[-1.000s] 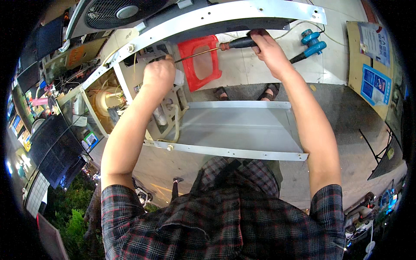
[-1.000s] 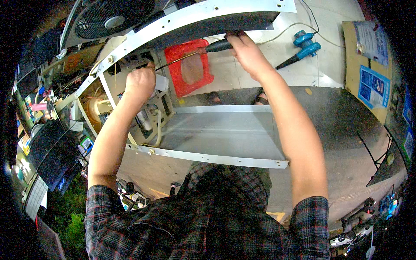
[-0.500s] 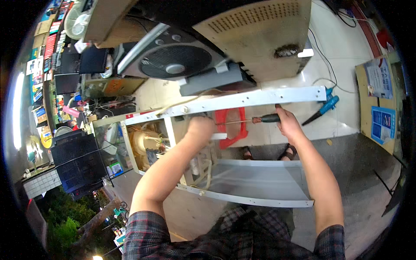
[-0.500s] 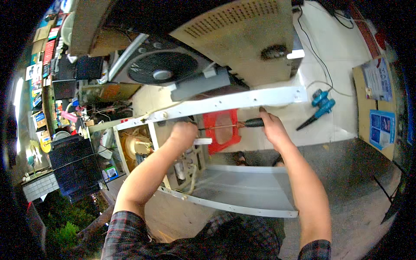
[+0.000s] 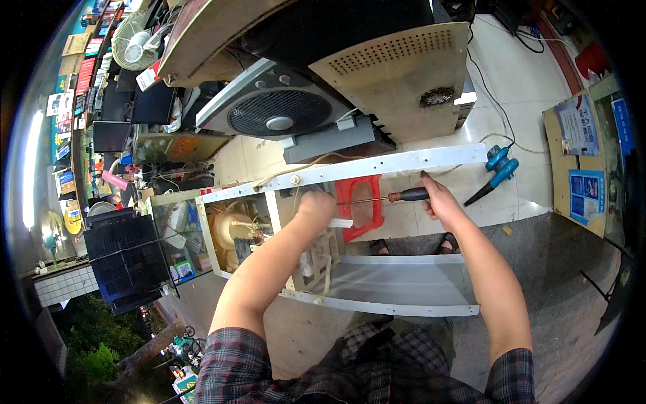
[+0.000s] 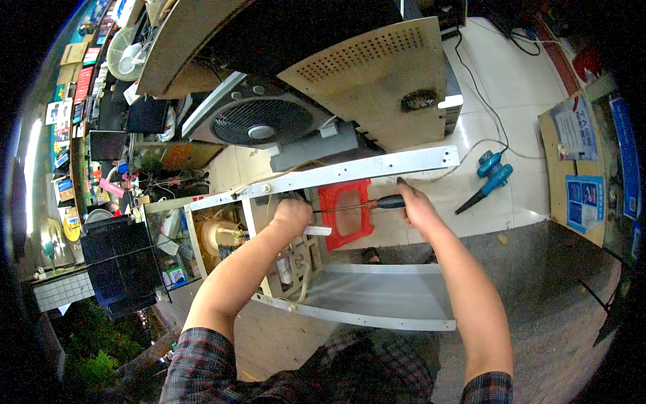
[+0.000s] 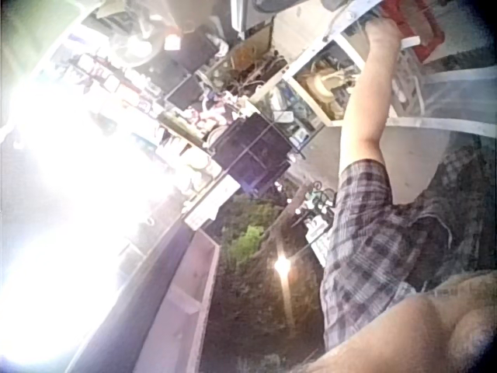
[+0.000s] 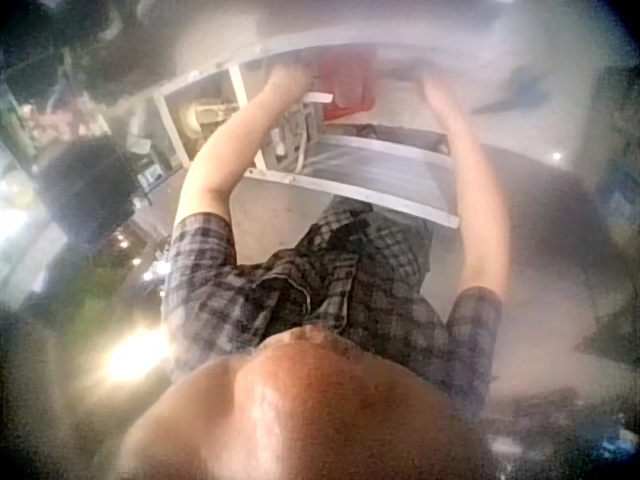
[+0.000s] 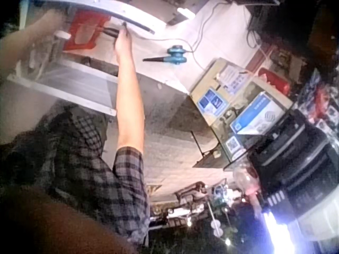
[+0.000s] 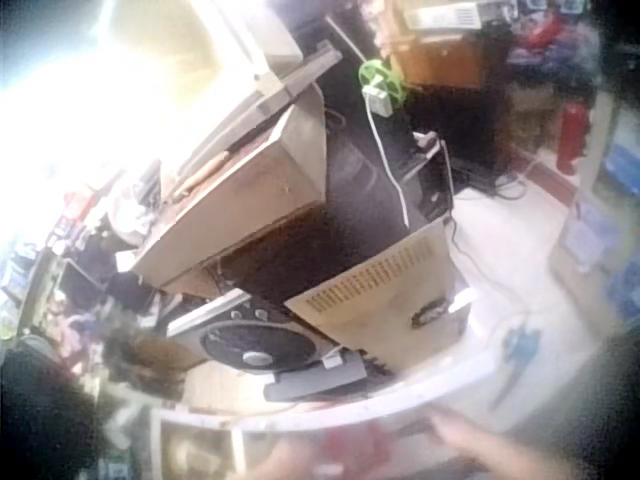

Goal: The person uses a screwdriver to loosen and remove screws from the frame of a disassembled appliance. They manipulate internal components and wires, then remove a large white plastic housing part from the unit.

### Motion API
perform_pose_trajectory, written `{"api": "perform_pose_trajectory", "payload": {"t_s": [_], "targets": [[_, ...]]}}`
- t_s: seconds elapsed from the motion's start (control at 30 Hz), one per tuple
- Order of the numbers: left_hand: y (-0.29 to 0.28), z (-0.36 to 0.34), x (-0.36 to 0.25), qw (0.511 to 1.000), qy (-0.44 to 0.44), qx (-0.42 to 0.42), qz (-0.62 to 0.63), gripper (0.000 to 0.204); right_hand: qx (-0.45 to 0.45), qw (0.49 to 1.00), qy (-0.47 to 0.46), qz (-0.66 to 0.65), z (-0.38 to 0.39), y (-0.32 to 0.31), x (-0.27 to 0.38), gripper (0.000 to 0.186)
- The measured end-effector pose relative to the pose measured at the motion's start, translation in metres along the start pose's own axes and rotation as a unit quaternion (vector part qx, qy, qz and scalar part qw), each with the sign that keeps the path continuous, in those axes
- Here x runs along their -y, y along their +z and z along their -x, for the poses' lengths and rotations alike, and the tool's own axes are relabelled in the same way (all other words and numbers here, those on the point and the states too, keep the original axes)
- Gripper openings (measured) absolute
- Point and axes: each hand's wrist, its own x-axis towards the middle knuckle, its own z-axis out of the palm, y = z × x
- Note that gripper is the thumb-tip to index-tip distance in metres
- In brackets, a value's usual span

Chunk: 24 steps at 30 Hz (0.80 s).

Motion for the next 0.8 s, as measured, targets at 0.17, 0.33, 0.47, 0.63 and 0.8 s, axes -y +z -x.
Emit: {"api": "perform_pose_trajectory", "payload": {"t_s": [0.17,0.33,0.47,0.63,0.8], "targets": [[0.003,-0.004,0.001,1.0,0.017,-0.013,-0.002,0.016,-0.016,1.0,-0.022,0.0,0.0,-0.003,-0.012,0.033],[0.012,-0.007,0.001,0.999,0.009,-0.042,0.014,0.016,-0.009,0.997,-0.079,0.024,-0.008,-0.005,-0.017,0.031],[0.01,-0.002,0.002,1.0,0.003,0.014,0.011,0.02,-0.034,0.996,0.069,-0.039,0.007,0.007,0.01,0.035],[-0.001,-0.001,0.0,1.0,0.016,0.009,-0.012,0.02,-0.056,0.996,-0.066,-0.008,-0.011,-0.002,-0.024,0.032],[-0.002,0.002,0.0,0.999,0.017,-0.031,-0.011,0.016,-0.006,1.0,-0.024,-0.01,-0.004,-0.004,-0.016,0.031]]}}
